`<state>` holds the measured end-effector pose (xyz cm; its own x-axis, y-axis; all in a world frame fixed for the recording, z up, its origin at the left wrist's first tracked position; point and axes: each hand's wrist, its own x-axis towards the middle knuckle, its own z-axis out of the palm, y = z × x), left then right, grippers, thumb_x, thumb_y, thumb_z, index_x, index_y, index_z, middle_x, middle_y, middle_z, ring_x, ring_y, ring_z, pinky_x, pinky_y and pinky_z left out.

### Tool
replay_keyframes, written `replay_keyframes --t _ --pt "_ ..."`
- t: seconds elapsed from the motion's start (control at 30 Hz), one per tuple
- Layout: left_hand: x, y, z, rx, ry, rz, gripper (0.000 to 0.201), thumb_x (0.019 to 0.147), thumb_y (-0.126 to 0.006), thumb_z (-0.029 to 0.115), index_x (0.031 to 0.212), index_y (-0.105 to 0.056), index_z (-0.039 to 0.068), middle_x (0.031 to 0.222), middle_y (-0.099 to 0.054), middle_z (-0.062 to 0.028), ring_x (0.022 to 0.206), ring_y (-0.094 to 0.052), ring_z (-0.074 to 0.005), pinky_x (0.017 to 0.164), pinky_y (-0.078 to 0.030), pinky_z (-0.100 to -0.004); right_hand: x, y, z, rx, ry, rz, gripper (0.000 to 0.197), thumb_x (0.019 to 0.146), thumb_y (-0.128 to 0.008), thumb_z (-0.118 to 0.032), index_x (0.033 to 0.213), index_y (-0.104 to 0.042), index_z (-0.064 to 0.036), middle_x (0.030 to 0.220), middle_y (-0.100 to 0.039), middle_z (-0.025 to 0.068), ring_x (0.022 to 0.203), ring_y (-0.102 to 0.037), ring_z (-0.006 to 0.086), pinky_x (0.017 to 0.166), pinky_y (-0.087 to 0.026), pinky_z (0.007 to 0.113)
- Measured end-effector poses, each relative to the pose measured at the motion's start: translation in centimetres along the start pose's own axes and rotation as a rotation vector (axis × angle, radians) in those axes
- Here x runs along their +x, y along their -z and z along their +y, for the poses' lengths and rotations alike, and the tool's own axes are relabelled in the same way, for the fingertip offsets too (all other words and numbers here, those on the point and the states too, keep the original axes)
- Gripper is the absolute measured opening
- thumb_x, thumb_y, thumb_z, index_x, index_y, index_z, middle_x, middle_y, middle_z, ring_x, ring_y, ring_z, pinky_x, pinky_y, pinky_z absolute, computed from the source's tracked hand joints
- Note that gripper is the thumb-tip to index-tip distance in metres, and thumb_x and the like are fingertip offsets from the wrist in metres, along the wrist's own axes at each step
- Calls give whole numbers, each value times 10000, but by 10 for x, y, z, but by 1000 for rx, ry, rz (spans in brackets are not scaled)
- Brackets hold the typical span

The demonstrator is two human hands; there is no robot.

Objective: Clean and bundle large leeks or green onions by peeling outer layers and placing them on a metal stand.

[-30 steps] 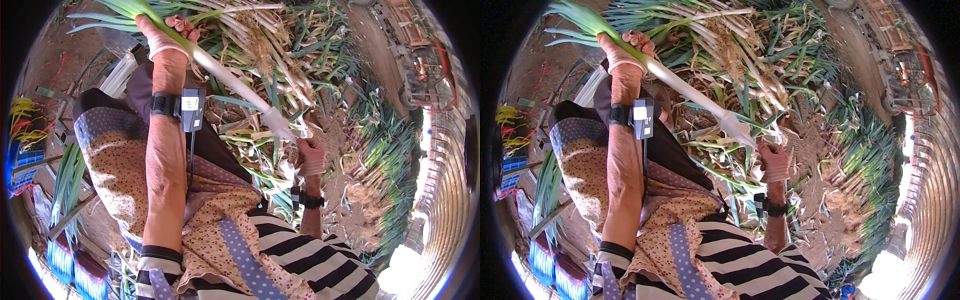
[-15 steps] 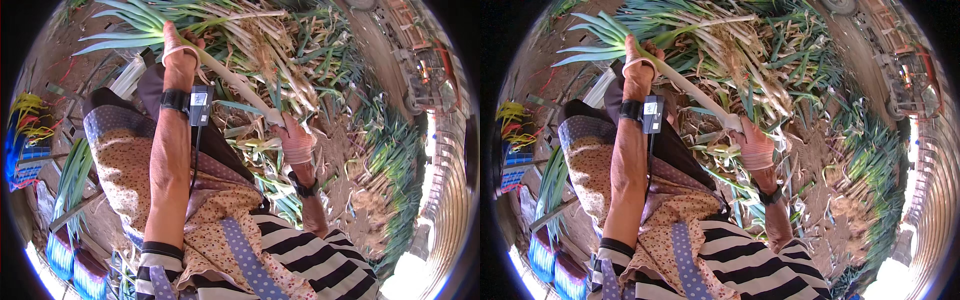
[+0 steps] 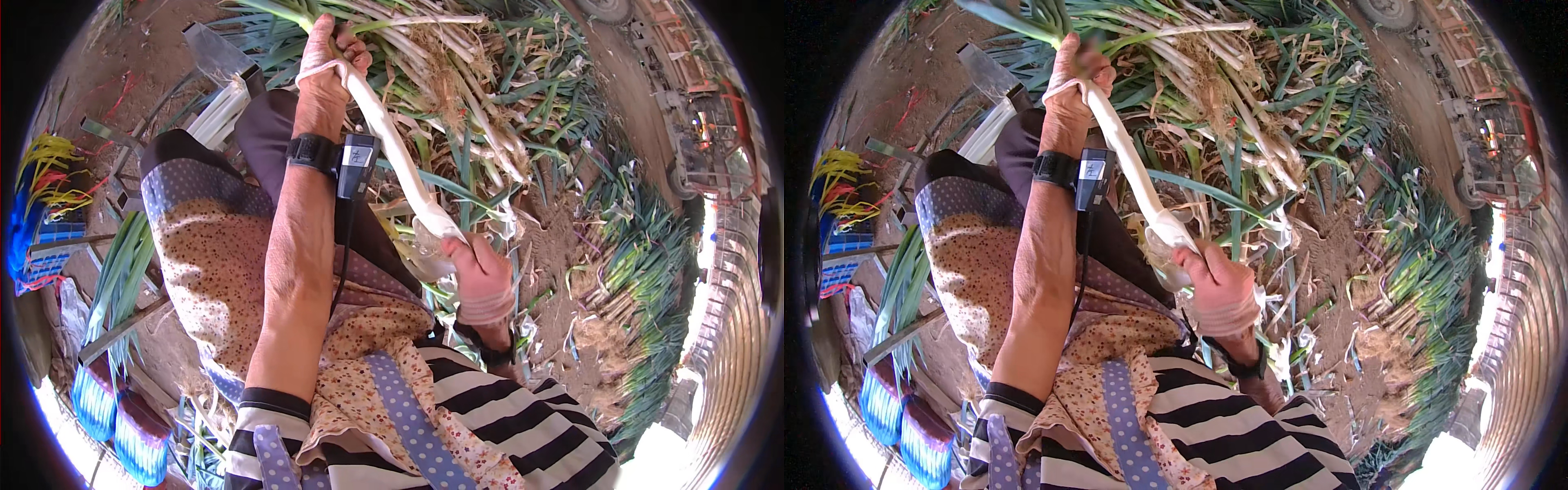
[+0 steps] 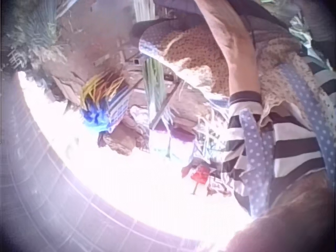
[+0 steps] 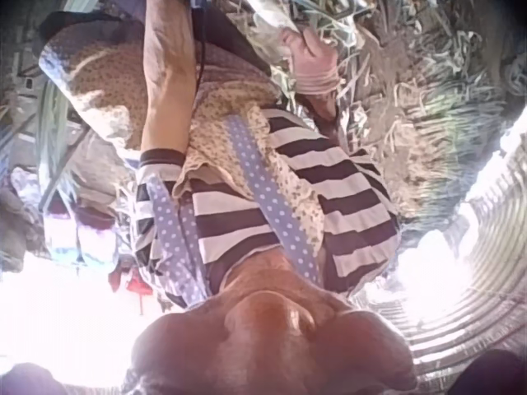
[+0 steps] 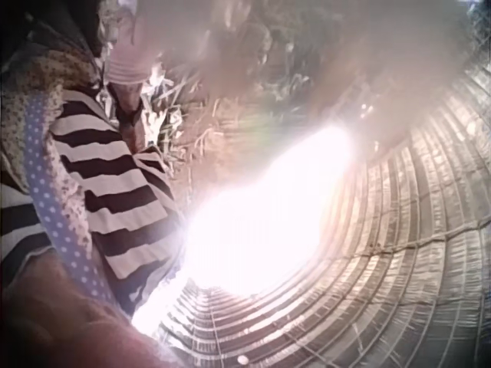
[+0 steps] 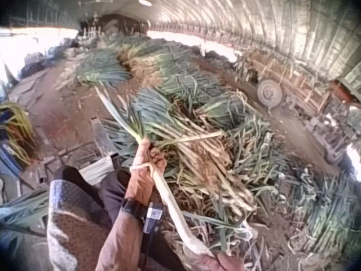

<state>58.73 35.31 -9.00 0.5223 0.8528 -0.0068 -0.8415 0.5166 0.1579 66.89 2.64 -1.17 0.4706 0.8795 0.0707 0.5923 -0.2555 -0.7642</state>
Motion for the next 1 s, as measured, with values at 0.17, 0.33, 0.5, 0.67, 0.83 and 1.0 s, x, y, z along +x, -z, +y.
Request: replay_keyframes --t 0.17,0.33,0.5,0.67,0.83,1.0 --pt "3 -3 -11 39 15 -25 322 836 -695 287 907 -510 33 613 -397 20 539 -382 -120 432 -348 -265 -27 17 -6 11 -193 1 92 800 -689 -130 823 -669 -43 590 -589 127 462 -506 203 461 -397 304" --pt "13 6 19 40 37 19 314 827 -695 316 799 -478 92 601 -410 34 518 -378 -113 435 -314 -259 -86 67 19 -117 -440 88 187 799 -699 -160 942 -692 -41 641 -626 122 508 -538 141 494 -420 292" --pt "13 -4 8 71 -147 -9 300 847 -675 314 863 -513 63 615 -398 25 528 -372 -120 452 -329 -264 -64 97 72 -841 -661 -337 647 727 -741 -399 1272 -526 -124 1232 -570 141 1093 -569 274 814 -484 399" --pt "-4 -9 8 113 -165 39 322 843 -681 341 872 -522 63 619 -425 19 531 -405 -116 452 -342 -252 -10 58 58 -572 -115 109 841 598 -833 -376 1283 -480 -39 1206 -532 245 1050 -581 299 745 -565 369" --pt "-8 -9 -5 -18 -100 47 303 848 -673 349 856 -555 70 595 -425 32 504 -389 -107 429 -338 -254 55 -8 0 -453 356 40 668 651 -785 -456 1121 -562 -36 1015 -636 168 768 -658 314 601 -550 377" --pt "-26 -19 -3 169 -228 243 294 852 -665 342 807 -516 92 552 -379 30 487 -361 -122 404 -308 -275 47 -37 14 -597 -58 -335 365 831 -627 -436 968 -606 -98 766 -650 127 721 -647 331 614 -507 402"
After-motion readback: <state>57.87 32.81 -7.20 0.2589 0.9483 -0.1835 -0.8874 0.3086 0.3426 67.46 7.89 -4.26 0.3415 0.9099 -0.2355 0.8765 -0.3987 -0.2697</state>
